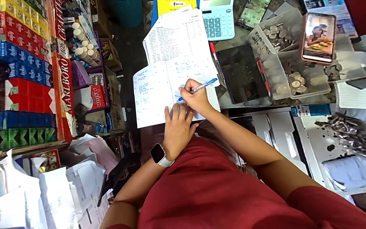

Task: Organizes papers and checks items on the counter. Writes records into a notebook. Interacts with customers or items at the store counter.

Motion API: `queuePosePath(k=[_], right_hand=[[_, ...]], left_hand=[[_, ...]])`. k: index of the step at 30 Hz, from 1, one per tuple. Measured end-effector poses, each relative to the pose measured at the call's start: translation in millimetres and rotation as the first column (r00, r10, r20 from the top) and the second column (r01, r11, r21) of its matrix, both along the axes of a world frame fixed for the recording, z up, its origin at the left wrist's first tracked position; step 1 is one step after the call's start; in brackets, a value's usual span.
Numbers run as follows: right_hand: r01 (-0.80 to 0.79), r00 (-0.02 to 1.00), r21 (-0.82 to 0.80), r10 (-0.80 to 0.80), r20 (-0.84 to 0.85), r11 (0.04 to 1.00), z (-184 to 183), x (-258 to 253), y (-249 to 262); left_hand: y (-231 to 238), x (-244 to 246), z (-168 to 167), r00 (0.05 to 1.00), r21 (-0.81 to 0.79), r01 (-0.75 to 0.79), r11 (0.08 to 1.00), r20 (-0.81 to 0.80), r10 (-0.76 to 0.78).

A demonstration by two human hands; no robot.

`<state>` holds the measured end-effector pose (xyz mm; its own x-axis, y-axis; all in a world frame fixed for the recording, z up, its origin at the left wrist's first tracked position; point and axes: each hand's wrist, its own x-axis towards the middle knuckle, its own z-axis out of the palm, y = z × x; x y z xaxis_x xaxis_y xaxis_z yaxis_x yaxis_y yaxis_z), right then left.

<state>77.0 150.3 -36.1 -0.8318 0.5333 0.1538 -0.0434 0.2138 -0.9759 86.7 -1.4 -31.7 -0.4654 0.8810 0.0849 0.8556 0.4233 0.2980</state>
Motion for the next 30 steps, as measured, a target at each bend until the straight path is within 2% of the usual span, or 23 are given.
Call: queuePosePath(k=[7,21,26,30], right_hand=[[-0.02,0.999,0.11,0.024,-0.033,0.994,-5.0,-0.7,-2.6],[0.004,0.997,0.146,0.007,-0.076,0.989,-5.9,-0.5,-3.1],[0.001,0.998,0.11,0.007,-0.066,0.994,-5.5,-0.3,-2.7],[-0.001,0.997,0.183,0.015,-0.079,0.983,-4.2,0.4,-2.7]], left_hand=[[-0.7,-0.5,2.7,0.999,-0.021,0.012,1.0,0.035,-0.011],[-0.5,-0.9,4.1,0.999,-0.025,0.016,1.0,0.029,-0.015],[-0.9,-0.5,3.0,1.0,-0.013,0.011,1.0,0.029,-0.011],[-0.5,-0.5,3.2,0.998,-0.004,0.006,1.0,0.06,-0.006]])
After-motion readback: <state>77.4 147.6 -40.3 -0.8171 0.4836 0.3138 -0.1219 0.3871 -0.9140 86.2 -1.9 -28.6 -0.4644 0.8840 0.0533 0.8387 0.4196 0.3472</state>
